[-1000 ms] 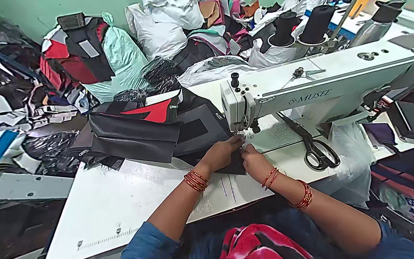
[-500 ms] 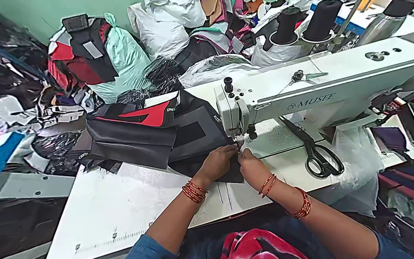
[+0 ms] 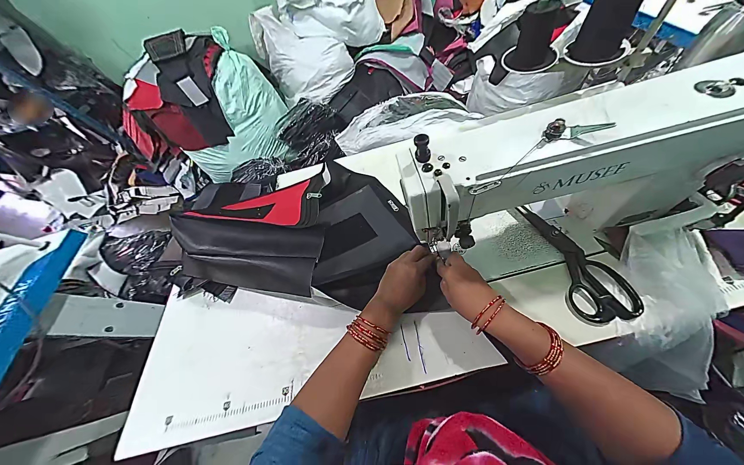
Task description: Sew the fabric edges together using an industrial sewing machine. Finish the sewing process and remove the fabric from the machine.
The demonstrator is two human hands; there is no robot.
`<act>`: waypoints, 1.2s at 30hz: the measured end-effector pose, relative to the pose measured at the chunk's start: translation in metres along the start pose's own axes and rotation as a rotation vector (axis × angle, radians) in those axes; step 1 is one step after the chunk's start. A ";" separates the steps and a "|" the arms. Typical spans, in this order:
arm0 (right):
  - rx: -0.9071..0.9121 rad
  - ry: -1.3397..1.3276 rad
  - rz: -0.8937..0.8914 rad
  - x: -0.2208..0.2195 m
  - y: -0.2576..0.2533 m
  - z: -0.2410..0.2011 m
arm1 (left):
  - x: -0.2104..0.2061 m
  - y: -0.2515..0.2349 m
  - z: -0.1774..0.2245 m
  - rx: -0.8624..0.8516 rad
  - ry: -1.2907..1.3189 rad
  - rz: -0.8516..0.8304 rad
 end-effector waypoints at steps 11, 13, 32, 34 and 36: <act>0.028 -0.161 0.159 -0.005 0.021 0.027 | 0.020 0.018 0.011 0.162 0.164 -0.009; 0.025 -0.154 0.257 -0.014 0.027 0.029 | 0.026 0.030 0.014 0.148 0.181 -0.052; 0.047 -0.432 0.251 -0.028 0.033 0.036 | 0.038 0.032 0.059 0.228 -0.217 -0.555; 0.055 -0.414 0.242 -0.027 0.033 0.035 | 0.032 0.038 0.056 0.220 -0.227 -0.497; 0.070 -0.417 0.247 -0.027 0.033 0.037 | 0.030 0.040 0.055 0.218 -0.231 -0.472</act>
Point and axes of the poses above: each hand's wrist, its own y-axis away from the middle knuckle, its own x-axis out of the back of the hand, z = x × y, the point moved 1 cm from there along -y, towards the middle knuckle, and after that the axes turned 3 degrees about x, right-handed, at the moved point
